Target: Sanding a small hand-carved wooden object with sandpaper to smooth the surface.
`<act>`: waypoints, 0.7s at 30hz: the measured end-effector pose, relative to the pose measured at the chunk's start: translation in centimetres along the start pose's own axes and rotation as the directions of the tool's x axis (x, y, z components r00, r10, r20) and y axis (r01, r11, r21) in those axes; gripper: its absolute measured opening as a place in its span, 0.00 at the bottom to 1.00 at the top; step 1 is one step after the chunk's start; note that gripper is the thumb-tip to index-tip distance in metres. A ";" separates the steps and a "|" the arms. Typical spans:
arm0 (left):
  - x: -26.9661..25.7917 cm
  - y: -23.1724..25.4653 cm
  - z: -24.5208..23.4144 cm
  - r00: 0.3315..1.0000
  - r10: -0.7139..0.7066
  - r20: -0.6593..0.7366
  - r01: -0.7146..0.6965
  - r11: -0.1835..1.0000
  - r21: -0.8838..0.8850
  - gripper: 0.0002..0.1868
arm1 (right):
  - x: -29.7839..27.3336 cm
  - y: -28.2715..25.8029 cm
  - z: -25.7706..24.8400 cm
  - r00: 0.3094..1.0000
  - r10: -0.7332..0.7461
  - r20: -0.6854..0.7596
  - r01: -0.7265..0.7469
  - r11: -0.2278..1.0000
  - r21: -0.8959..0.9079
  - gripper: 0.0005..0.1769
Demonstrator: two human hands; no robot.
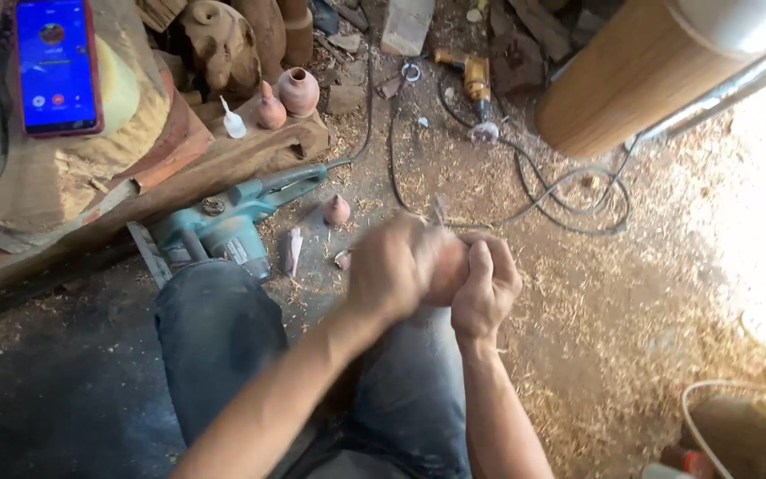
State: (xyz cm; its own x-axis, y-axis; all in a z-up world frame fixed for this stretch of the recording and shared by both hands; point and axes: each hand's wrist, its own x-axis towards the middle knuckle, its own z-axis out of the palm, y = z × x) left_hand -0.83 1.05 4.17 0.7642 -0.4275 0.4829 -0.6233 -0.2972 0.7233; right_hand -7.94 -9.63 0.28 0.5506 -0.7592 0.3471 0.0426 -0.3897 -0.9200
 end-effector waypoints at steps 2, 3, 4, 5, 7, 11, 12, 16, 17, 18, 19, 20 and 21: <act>-0.8 1.7 -0.8 0.994 0.086 -0.071 -0.091 0.994 -0.067 0.09 | -0.4 0.6 0.0 0.999 0.024 -0.026 -0.024 1.000 0.010 0.14; -0.5 1.6 -1.0 0.998 -0.053 -0.017 0.050 0.989 -0.139 0.13 | -0.4 0.3 -0.2 1.000 0.012 -0.026 -0.012 1.000 0.007 0.14; -0.4 1.5 -1.3 0.981 -0.186 0.048 0.192 0.961 -0.201 0.18 | -0.4 0.1 -0.3 1.000 0.001 -0.025 -0.001 1.000 0.005 0.13; 0.1 -0.8 -0.7 0.981 -0.190 0.045 0.195 0.959 -0.207 0.18 | -0.4 0.1 -0.4 1.000 -0.002 -0.020 0.002 1.000 0.000 0.13; 1.2 -5.3 0.4 0.902 -0.354 0.249 0.407 0.890 -0.208 0.28 | -0.6 0.0 -0.7 1.000 0.011 0.000 -0.011 1.000 0.001 0.14; 3.9 -2.1 -1.9 0.846 -0.252 0.470 0.434 0.838 -0.332 0.22 | -0.6 0.5 -0.3 1.000 0.000 -0.028 0.000 1.000 0.003 0.15; 4.5 -1.3 -2.1 0.761 -0.310 0.569 0.468 0.870 -0.152 0.18 | -0.6 0.3 -0.1 0.999 0.004 -0.037 -0.003 1.000 0.015 0.15; 4.5 -1.5 -0.7 0.767 -0.358 0.532 0.395 0.918 0.049 0.12 | -0.3 0.0 -0.2 0.999 0.001 -0.039 -0.002 1.000 -0.006 0.15; 3.2 -0.8 -0.3 0.764 -0.360 0.536 0.397 0.916 0.050 0.12 | -0.2 0.0 -0.3 0.999 0.006 -0.039 -0.006 1.000 -0.008 0.15; 1.9 -0.1 0.1 0.962 -0.108 0.249 0.106 0.994 0.023 0.17 | -0.1 0.1 -0.4 0.999 0.029 -0.031 -0.029 0.999 -0.020 0.16; 0.8 0.5 0.4 0.977 0.204 -0.054 -0.199 0.976 0.090 0.23 | 0.1 0.1 -0.3 0.999 0.047 -0.027 -0.048 0.998 -0.029 0.17; -0.4 0.6 1.1 0.977 0.208 -0.052 -0.203 0.975 0.090 0.23 | 0.1 0.2 -0.1 0.998 0.047 -0.031 -0.048 0.998 -0.028 0.17; -1.5 0.7 1.8 0.934 0.335 -0.124 -0.313 0.935 0.168 0.20 | 0.3 0.2 0.1 0.995 0.079 -0.053 -0.079 0.997 0.003 0.17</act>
State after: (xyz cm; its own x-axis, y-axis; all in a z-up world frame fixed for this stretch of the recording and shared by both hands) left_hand -2.70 -0.04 3.04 0.5252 -0.3931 0.7547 -0.8499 -0.2875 0.4416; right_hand -7.73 -9.89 0.14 0.5075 -0.8141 0.2823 0.0016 -0.3267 -0.9451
